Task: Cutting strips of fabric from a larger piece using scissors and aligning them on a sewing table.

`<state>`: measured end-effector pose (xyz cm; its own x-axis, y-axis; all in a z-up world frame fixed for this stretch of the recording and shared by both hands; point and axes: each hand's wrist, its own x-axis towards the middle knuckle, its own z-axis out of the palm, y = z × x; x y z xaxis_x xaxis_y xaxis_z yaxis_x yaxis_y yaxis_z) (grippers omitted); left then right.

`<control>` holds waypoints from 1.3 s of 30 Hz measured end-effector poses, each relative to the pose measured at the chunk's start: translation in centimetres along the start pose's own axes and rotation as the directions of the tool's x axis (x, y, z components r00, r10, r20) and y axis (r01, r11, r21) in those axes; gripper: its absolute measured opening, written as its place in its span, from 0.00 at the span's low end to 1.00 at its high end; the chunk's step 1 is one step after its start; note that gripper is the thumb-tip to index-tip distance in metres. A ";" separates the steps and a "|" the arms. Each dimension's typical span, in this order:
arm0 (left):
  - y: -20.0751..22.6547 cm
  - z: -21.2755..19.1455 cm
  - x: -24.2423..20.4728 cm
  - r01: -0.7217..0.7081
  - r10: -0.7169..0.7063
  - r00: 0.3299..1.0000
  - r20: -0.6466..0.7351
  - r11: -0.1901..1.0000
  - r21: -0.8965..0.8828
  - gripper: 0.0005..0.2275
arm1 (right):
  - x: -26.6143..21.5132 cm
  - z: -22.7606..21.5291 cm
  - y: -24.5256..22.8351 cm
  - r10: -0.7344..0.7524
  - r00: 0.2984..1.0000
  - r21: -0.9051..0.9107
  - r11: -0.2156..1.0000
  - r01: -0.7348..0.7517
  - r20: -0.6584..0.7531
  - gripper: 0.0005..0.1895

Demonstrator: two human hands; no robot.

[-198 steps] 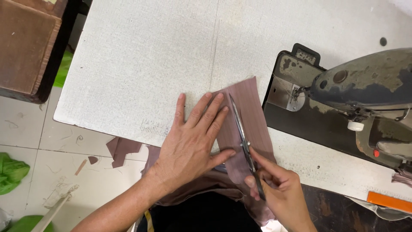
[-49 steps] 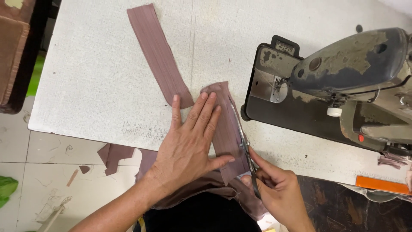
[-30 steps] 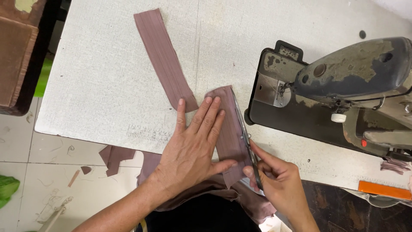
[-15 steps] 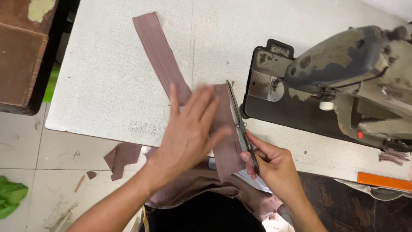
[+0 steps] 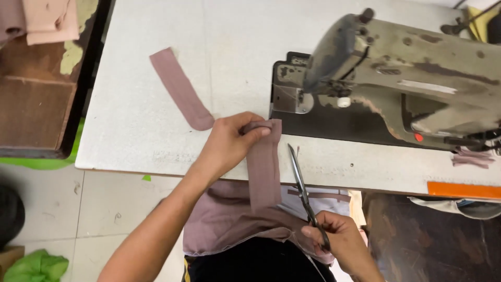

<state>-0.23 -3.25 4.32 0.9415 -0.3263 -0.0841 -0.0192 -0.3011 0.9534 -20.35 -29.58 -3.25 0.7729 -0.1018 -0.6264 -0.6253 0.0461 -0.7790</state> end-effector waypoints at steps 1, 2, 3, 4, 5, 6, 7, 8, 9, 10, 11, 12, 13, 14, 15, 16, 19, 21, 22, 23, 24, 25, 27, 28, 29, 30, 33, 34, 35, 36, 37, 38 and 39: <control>0.2 0.4 -0.1 -0.011 0.011 1.000 0.011 1.000 0.009 0.07 | -0.4 0.3 -0.1 -0.008 1.000 0.014 1.000 0.008 -0.008 0.18; 0.2 0.8 -0.5 -0.029 0.031 0.999 0.043 0.998 -0.049 0.08 | -0.8 0.4 -0.3 -0.092 0.995 -0.033 0.995 0.091 -0.029 0.22; 0.2 1.2 -0.9 -0.045 0.053 0.996 0.074 0.993 -0.107 0.10 | -1.3 0.7 -0.5 -0.176 0.983 -0.081 0.982 0.172 -0.046 0.26; 0.9 1.4 -1.3 -0.043 0.051 0.996 0.078 0.994 -0.102 0.10 | -1.2 0.4 -0.6 -0.175 0.983 -0.074 0.982 0.171 -0.047 0.26; 1.5 1.6 -1.7 -0.037 0.046 0.993 0.109 0.996 -0.081 0.10 | -1.1 0.2 -0.7 -0.270 0.961 -0.015 0.962 0.272 0.064 0.19; 2.0 1.9 -2.2 -0.030 0.038 0.989 0.141 0.998 -0.060 0.10 | -1.0 0.0 -0.9 -0.364 0.916 0.055 0.931 0.360 0.168 0.18; 2.3 2.0 -2.4 -0.027 0.035 0.989 0.145 0.998 -0.056 0.10 | -0.8 -0.1 -1.2 -0.363 0.917 0.061 0.932 0.358 0.166 0.18; 2.6 2.2 -2.5 -0.060 0.065 0.985 0.162 0.997 -0.039 0.09 | -0.5 -0.2 -1.6 -0.375 0.908 -0.032 0.921 0.388 0.186 0.17; 2.9 2.4 -2.6 -0.092 0.095 0.979 0.179 0.996 -0.022 0.08 | -0.3 -0.3 -2.0 -0.385 0.899 -0.125 0.901 0.415 0.206 0.18; 2.9 2.7 -2.6 -0.091 0.093 0.979 0.182 0.996 -0.022 0.08 | -0.3 -0.3 -2.6 -0.384 0.900 -0.123 0.902 0.413 0.204 0.18; 2.8 2.9 -2.7 -0.135 0.147 0.970 0.196 0.988 -0.072 0.06 | -0.4 -0.2 -3.1 -0.410 0.880 -0.173 0.874 0.455 0.241 0.17; 2.8 3.0 -2.8 -0.177 0.199 0.959 0.202 0.977 -0.121 0.05 | -0.3 -0.1 -3.8 -0.433 0.856 -0.220 0.840 0.497 0.283 0.16; 3.0 3.1 -2.9 -0.175 0.196 0.960 0.200 0.977 -0.119 0.05 | -0.3 -0.1 -4.0 -0.431 0.856 -0.218 0.840 0.497 0.286 0.16; 3.1 3.1 -3.0 -0.148 0.169 0.964 0.206 0.982 -0.115 0.06 | -0.2 0.0 -4.2 -0.442 0.845 -0.213 0.832 0.512 0.301 0.16; 3.3 3.2 -3.1 -0.121 0.142 0.967 0.211 0.987 -0.110 0.07 | -0.2 0.0 -4.4 -0.453 0.833 -0.207 0.824 0.527 0.317 0.16; 3.5 3.1 -3.2 -0.121 0.141 0.968 0.209 0.987 -0.109 0.07 | -0.2 0.0 -4.4 -0.454 0.832 -0.206 0.823 0.529 0.319 0.16; 3.8 3.1 -3.4 -0.095 0.105 0.976 0.193 0.994 -0.059 0.07 | -0.2 -0.2 -4.3 -0.430 0.844 -0.195 0.842 0.503 0.321 0.16; 3.7 3.2 -3.4 -0.126 0.140 0.969 0.202 0.989 -0.081 0.06 | -0.1 -0.4 -4.2 -0.422 0.855 -0.244 0.833 0.497 0.302 0.14; 3.7 3.2 -3.4 -0.127 0.140 0.969 0.202 0.989 -0.079 0.06 | -0.2 -0.4 -4.2 -0.423 0.854 -0.243 0.833 0.498 0.302 0.14; 3.7 3.3 -3.3 -0.144 0.158 0.967 0.198 0.986 -0.082 0.06 | -0.2 -0.4 -4.2 -0.417 0.864 -0.260 0.834 0.487 0.280 0.13; 3.6 3.3 -3.3 -0.160 0.174 0.965 0.196 0.983 -0.085 0.06 | -0.3 -0.4 -4.2 -0.410 0.875 -0.277 0.836 0.473 0.257 0.12; 3.5 3.4 -3.3 -0.159 0.173 0.965 0.198 0.984 -0.085 0.06 | -0.2 -0.5 -3.9 -0.410 0.876 -0.276 0.837 0.472 0.256 0.12; 3.2 3.5 -3.3 -0.215 0.225 0.956 0.190 0.974 -0.072 0.06 | -0.1 -0.7 -3.3 -0.412 0.881 -0.277 0.841 0.466 0.231 0.13; 3.1 3.5 -3.3 -0.216 0.226 0.956 0.190 0.974 -0.073 0.06 | -0.1 -0.7 -3.1 -0.412 0.881 -0.278 0.840 0.466 0.231 0.13; 3.0 3.6 -3.3 -0.219 0.229 0.955 0.190 0.973 -0.073 0.06 | -0.1 -0.8 -2.9 -0.419 0.876 -0.225 0.854 0.470 0.239 0.14; 3.0 3.6 -3.3 -0.221 0.231 0.954 0.192 0.973 -0.073 0.05 | -0.2 -0.9 -2.7 -0.425 0.871 -0.171 0.866 0.471 0.246 0.16; 3.4 3.5 -3.5 -0.252 0.269 0.941 0.205 0.962 -0.106 0.07 | -0.3 -0.4 -2.6 -0.503 0.828 -0.142 0.826 0.545 0.249 0.19; 3.3 3.5 -3.5 -0.252 0.269 0.940 0.208 0.962 -0.107 0.07 | -0.6 0.0 -2.6 -0.502 0.829 -0.142 0.827 0.543 0.246 0.19; 3.2 3.6 -3.5 -0.216 0.237 0.948 0.211 0.969 -0.118 0.06 | -0.8 0.3 -2.7 -0.528 0.823 -0.157 0.813 0.561 0.209 0.24; 3.1 3.6 -3.5 -0.181 0.205 0.955 0.213 0.975 -0.129 0.06 | -1.0 0.7 -2.8 -0.554 0.815 -0.172 0.797 0.578 0.173 0.29; 3.2 3.8 -3.6 -0.180 0.205 0.955 0.215 0.975 -0.129 0.06 | -1.5 1.0 -3.0 -0.554 0.815 -0.172 0.798 0.578 0.171 0.29; 3.2 3.8 -3.6 -0.181 0.226 0.955 0.193 0.957 -0.226 0.07 | -1.7 1.3 -3.1 -0.569 0.814 -0.246 0.777 0.579 0.119 0.26; 3.4 3.9 -3.7 -0.181 0.245 0.955 0.169 0.930 -0.321 0.08 | -2.1 1.7 -3.3 -0.586 0.808 -0.320 0.754 0.574 0.067 0.23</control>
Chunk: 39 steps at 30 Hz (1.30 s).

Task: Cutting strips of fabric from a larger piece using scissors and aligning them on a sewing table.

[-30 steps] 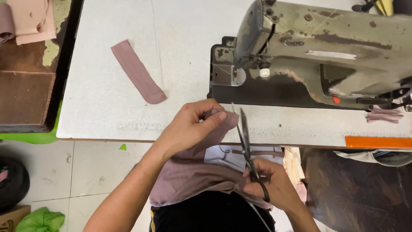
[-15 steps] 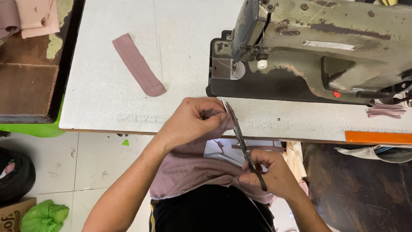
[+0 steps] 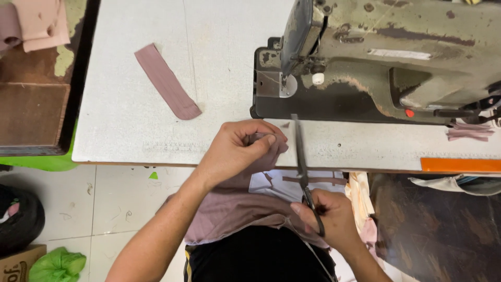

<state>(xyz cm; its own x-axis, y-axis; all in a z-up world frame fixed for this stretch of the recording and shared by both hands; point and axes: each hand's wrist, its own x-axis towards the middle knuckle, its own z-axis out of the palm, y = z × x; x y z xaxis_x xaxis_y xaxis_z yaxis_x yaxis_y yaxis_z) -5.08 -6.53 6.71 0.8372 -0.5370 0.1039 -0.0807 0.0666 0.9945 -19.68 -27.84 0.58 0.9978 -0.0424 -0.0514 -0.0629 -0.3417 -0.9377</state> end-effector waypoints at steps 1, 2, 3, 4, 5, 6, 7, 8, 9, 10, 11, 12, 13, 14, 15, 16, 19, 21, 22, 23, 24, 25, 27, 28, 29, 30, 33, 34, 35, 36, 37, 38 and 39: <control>-0.2 0.2 0.0 -0.006 0.006 1.000 -0.003 1.000 0.006 0.08 | 0.0 0.2 0.0 -0.009 1.000 0.001 1.000 0.009 0.001 0.23; -0.3 0.4 0.0 -0.014 0.010 0.996 -0.087 0.999 -0.045 0.07 | -0.1 0.3 -0.1 -0.051 0.999 0.000 0.999 0.051 -0.019 0.18; -0.6 0.6 -0.1 -0.025 0.009 0.986 -0.169 0.995 -0.095 0.07 | -0.2 0.6 0.0 -0.092 0.995 0.000 0.996 0.092 -0.039 0.13; -0.6 0.8 -0.2 -0.030 0.014 0.985 -0.172 0.996 -0.089 0.07 | -0.4 1.2 0.1 -0.099 0.994 0.003 0.995 0.099 -0.039 0.13; -0.6 1.0 -0.3 0.000 -0.016 0.975 -0.223 0.998 -0.068 0.07 | -0.7 1.8 0.2 -0.086 0.989 -0.112 0.991 0.073 -0.120 0.20; -0.7 1.1 -0.4 0.031 -0.043 0.961 -0.274 0.998 -0.049 0.08 | -0.9 2.4 0.3 -0.081 0.976 -0.223 0.974 0.035 -0.202 0.26; -1.2 1.2 -0.4 0.032 -0.043 0.962 -0.270 0.998 -0.045 0.08 | -1.0 2.7 0.6 -0.081 0.975 -0.219 0.975 0.035 -0.206 0.26; -1.7 1.2 -0.4 0.052 -0.054 0.944 -0.324 0.999 -0.014 0.07 | -1.0 2.9 1.0 -0.106 0.967 -0.276 0.960 0.039 -0.232 0.28; -2.3 1.2 -0.3 0.075 -0.064 0.924 -0.378 0.997 0.014 0.07 | -1.0 3.2 1.3 -0.131 0.958 -0.334 0.942 0.040 -0.255 0.29; -2.4 1.2 -0.3 0.076 -0.064 0.925 -0.375 0.997 0.017 0.07 | -1.0 3.2 1.2 -0.130 0.957 -0.331 0.943 0.038 -0.259 0.29; -2.5 1.2 -0.2 0.088 -0.082 0.919 -0.387 0.996 -0.002 0.07 | -0.9 3.3 1.1 -0.145 0.946 -0.391 0.920 0.021 -0.290 0.28; -2.7 1.1 -0.2 0.100 -0.100 0.912 -0.398 0.995 -0.021 0.06 | -0.9 3.3 1.0 -0.162 0.933 -0.449 0.894 0.001 -0.320 0.27; -2.7 1.1 -0.3 0.101 -0.100 0.913 -0.396 0.995 -0.019 0.06 | -0.9 3.4 1.3 -0.161 0.933 -0.447 0.895 0.000 -0.322 0.27; -2.7 1.2 -0.4 0.115 -0.101 0.911 -0.399 0.993 0.010 0.06 | -0.8 3.4 1.5 -0.193 0.924 -0.498 0.867 0.003 -0.331 0.27; -2.7 1.2 -0.5 0.128 -0.102 0.910 -0.401 0.991 0.039 0.06 | -0.8 3.5 1.8 -0.225 0.914 -0.547 0.837 0.004 -0.337 0.27; -2.7 1.3 -0.5 0.129 -0.102 0.911 -0.399 0.991 0.042 0.06 | -0.7 3.6 1.6 -0.224 0.914 -0.545 0.838 0.003 -0.339 0.27; -2.7 1.6 -0.6 0.136 -0.116 0.908 -0.403 0.991 0.020 0.05 | -0.6 3.7 1.2 -0.268 0.900 -0.538 0.842 0.045 -0.344 0.30; -2.6 1.8 -0.6 0.065 -0.044 0.922 -0.384 0.997 0.042 0.06 | -0.4 3.6 1.1 -0.256 0.927 -0.412 0.902 0.128 -0.273 0.26; -2.7 1.8 -0.6 0.067 -0.046 0.923 -0.382 0.997 0.043 0.06 | -0.5 3.6 1.4 -0.254 0.927 -0.411 0.903 0.125 -0.275 0.26; -2.8 1.9 -0.6 0.042 -0.024 0.926 -0.378 0.998 0.040 0.05 | -0.5 3.7 1.7 -0.194 0.939 -0.424 0.904 0.058 -0.284 0.25; -2.8 1.9 -0.6 0.018 -0.003 0.928 -0.374 0.999 0.037 0.05 | -0.5 3.7 2.0 -0.133 0.946 -0.436 0.900 -0.009 -0.294 0.25; -2.8 1.9 -0.7 0.019 -0.004 0.929 -0.371 0.999 0.038 0.05 | -0.3 3.8 2.0 -0.131 0.946 -0.434 0.901 -0.012 -0.297 0.25; -2.7 2.0 -0.8 0.067 -0.053 0.929 -0.366 0.997 0.027 0.05 | -0.1 3.9 1.9 -0.222 0.931 -0.437 0.896 0.079 -0.288 0.26; -3.1 2.1 -0.8 0.069 -0.054 0.931 -0.362 0.997 0.027 0.05 | 0.0 3.8 1.6 -0.220 0.931 -0.436 0.897 0.075 -0.291 0.26; -3.5 2.1 -0.8 0.071 -0.053 0.924 -0.379 0.997 0.035 0.05 | 0.1 3.8 1.4 -0.232 0.932 -0.411 0.906 0.103 -0.277 0.26; -3.9 2.1 -0.8 0.074 -0.051 0.917 -0.395 0.996 0.042 0.04 | 0.2 3.8 1.1 -0.246 0.933 -0.386 0.913 0.131 -0.263 0.26; -4.0 2.3 -0.8 0.102 -0.081 0.910 -0.406 0.994 0.030 0.04 | 0.3 3.9 0.9 -0.208 0.945 -0.313 0.942 0.123 -0.253 0.27; -4.0 2.3 -0.8 0.102 -0.081 0.910 -0.406 0.994 0.029 0.04 | 0.4 3.8 1.1 -0.208 0.945 -0.313 0.942 0.123 -0.253 0.27; -4.1 2.3 -0.8 0.101 -0.080 0.911 -0.404 0.994 0.033 0.04 | 0.5 3.8 1.2 -0.213 0.951 -0.289 0.947 0.144 -0.225 0.28; -4.1 2.4 -0.8 0.101 -0.078 0.912 -0.402 0.994 0.036 0.04 | 0.5 3.7 1.3 -0.219 0.956 -0.264 0.951 0.163 -0.196 0.30; -4.1 2.4 -0.7 0.100 -0.078 0.913 -0.400 0.994 0.035 0.04 | 0.5 3.5 1.5 -0.218 0.956 -0.266 0.950 0.162 -0.198 0.30; -4.2 2.4 -0.6 0.125 -0.105 0.908 -0.406 0.992 0.024 0.05 | 0.4 3.3 1.6 -0.173 0.969 -0.183 0.973 0.141 -0.174 0.26; -4.2 2.4 -0.5 0.150 -0.131 0.902 -0.411 0.989 0.013 0.05 | 0.5 3.0 1.7 -0.130 0.981 -0.100 0.988 0.116 -0.147 0.22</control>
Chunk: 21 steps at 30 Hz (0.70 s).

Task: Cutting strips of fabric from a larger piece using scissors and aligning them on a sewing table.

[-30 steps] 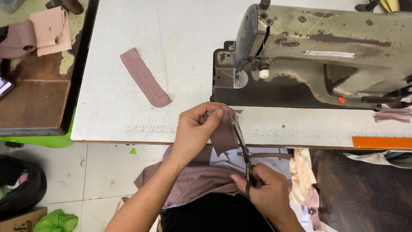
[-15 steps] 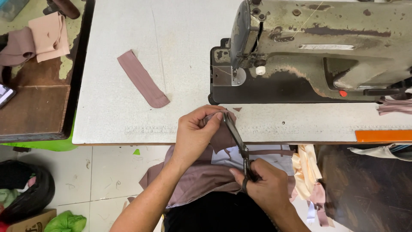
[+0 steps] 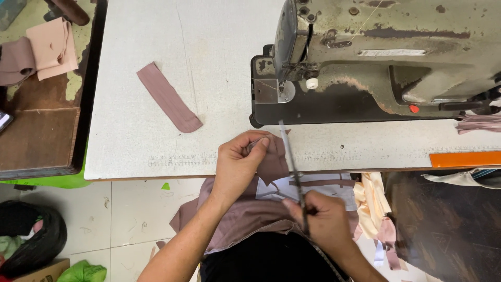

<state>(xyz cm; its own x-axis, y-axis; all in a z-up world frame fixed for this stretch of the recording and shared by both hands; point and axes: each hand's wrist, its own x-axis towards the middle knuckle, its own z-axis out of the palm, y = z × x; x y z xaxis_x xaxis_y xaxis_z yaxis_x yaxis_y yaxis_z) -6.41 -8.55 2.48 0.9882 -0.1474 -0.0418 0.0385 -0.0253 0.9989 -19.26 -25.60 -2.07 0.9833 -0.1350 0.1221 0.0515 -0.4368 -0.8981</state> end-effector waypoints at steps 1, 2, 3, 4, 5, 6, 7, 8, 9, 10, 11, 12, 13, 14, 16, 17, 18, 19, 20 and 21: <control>0.0 -0.2 0.2 -0.002 0.002 1.000 0.003 1.000 -0.001 0.05 | 1.1 -1.7 1.0 0.000 1.000 -0.002 1.000 0.000 -0.004 0.22; -0.1 -0.3 0.2 0.021 -0.022 1.000 0.008 0.999 0.038 0.06 | 2.1 -3.5 1.9 0.245 0.969 -0.077 0.967 -0.243 0.018 0.19; -0.2 -0.5 0.3 0.044 -0.045 0.999 0.012 0.996 0.078 0.07 | 3.0 -5.2 2.9 0.477 0.879 -0.154 0.870 -0.469 0.019 0.18; -0.5 -0.5 0.4 0.045 -0.047 0.999 0.014 0.996 0.074 0.07 | 5.0 -6.7 -0.1 0.479 0.878 -0.157 0.868 -0.471 0.016 0.18; -0.9 -0.6 0.5 -0.013 0.004 0.995 0.101 0.996 0.089 0.07 | 7.0 -8.2 -3.2 0.636 0.771 -0.353 0.716 -0.602 -0.026 0.16; -1.2 -0.7 0.6 -0.072 0.053 0.981 0.185 0.993 0.098 0.07 | 9.0 -9.6 -6.3 0.756 0.645 -0.521 0.511 -0.684 -0.106 0.18; -1.3 -0.4 0.8 -0.070 0.052 0.981 0.185 0.993 0.094 0.07 | 9.7 -10.5 -5.7 0.757 0.645 -0.524 0.508 -0.684 -0.108 0.18; -1.5 0.0 1.0 -0.331 0.257 0.918 0.302 0.916 0.227 0.07 | 10.6 -11.4 -5.2 0.738 0.663 -0.586 0.484 -0.650 -0.125 0.22; -1.6 0.4 1.3 -0.572 0.416 0.796 0.440 0.756 0.318 0.08 | 11.5 -12.3 -4.7 0.719 0.681 -0.646 0.455 -0.613 -0.139 0.26; -1.7 1.3 1.4 -0.568 0.414 0.798 0.438 0.760 0.316 0.08 | 11.8 -12.8 -4.4 0.721 0.679 -0.650 0.451 -0.612 -0.139 0.26; -1.7 2.3 1.4 -0.706 0.481 0.700 0.528 0.352 0.615 0.10 | 12.2 -13.3 -4.1 0.717 0.684 -0.648 0.458 -0.609 -0.136 0.21; -1.7 3.2 1.6 -0.660 0.476 0.600 0.643 -0.159 0.734 0.15 | 12.7 -13.8 -3.8 0.710 0.691 -0.646 0.467 -0.604 -0.133 0.16; -0.8 3.2 0.7 -0.659 0.478 0.601 0.641 -0.157 0.736 0.15 | 12.5 -13.9 -3.9 0.710 0.691 -0.648 0.465 -0.603 -0.134 0.16; 0.1 3.3 0.0 -0.679 0.334 0.712 0.618 0.552 0.484 0.05 | 12.3 -13.9 -3.9 0.592 0.796 -0.687 0.526 -0.501 -0.128 0.11; 0.6 3.6 0.0 -0.236 0.153 0.716 0.681 0.971 0.029 0.16 | 11.6 -12.6 -4.9 0.469 0.876 -0.726 0.565 -0.392 -0.108 0.10; 0.1 3.9 0.7 -0.338 0.274 0.802 0.531 0.941 0.025 0.12 | 11.1 -11.1 -6.0 0.395 0.914 -0.420 0.816 -0.397 -0.097 0.15; -0.2 4.3 1.7 -0.449 0.406 0.839 0.363 0.892 0.040 0.11 | 10.8 -9.7 -7.1 0.308 0.942 -0.045 0.948 -0.316 -0.132 0.22; -0.9 4.1 2.5 -0.451 0.407 0.839 0.361 0.892 0.041 0.11 | 10.4 -8.1 -4.0 0.306 0.943 -0.045 0.948 -0.314 -0.130 0.22; -1.6 4.1 3.3 -0.415 0.390 0.879 0.273 0.909 0.039 0.08 | 10.1 -6.5 -1.0 0.238 0.971 0.153 0.959 -0.236 0.010 0.28; -2.3 4.0 4.2 -0.380 0.368 0.912 0.182 0.924 0.033 0.05 | 9.8 -4.9 2.1 0.139 0.981 0.354 0.918 -0.180 0.136 0.34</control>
<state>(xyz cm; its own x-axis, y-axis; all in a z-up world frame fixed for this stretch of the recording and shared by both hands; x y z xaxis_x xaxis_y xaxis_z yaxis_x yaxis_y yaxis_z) -2.93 -13.07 -0.03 0.8881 -0.3235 0.3264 -0.3448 0.0004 0.9387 -10.36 -32.24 -0.71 0.9954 -0.0723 -0.0630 -0.0675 -0.0617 -0.9958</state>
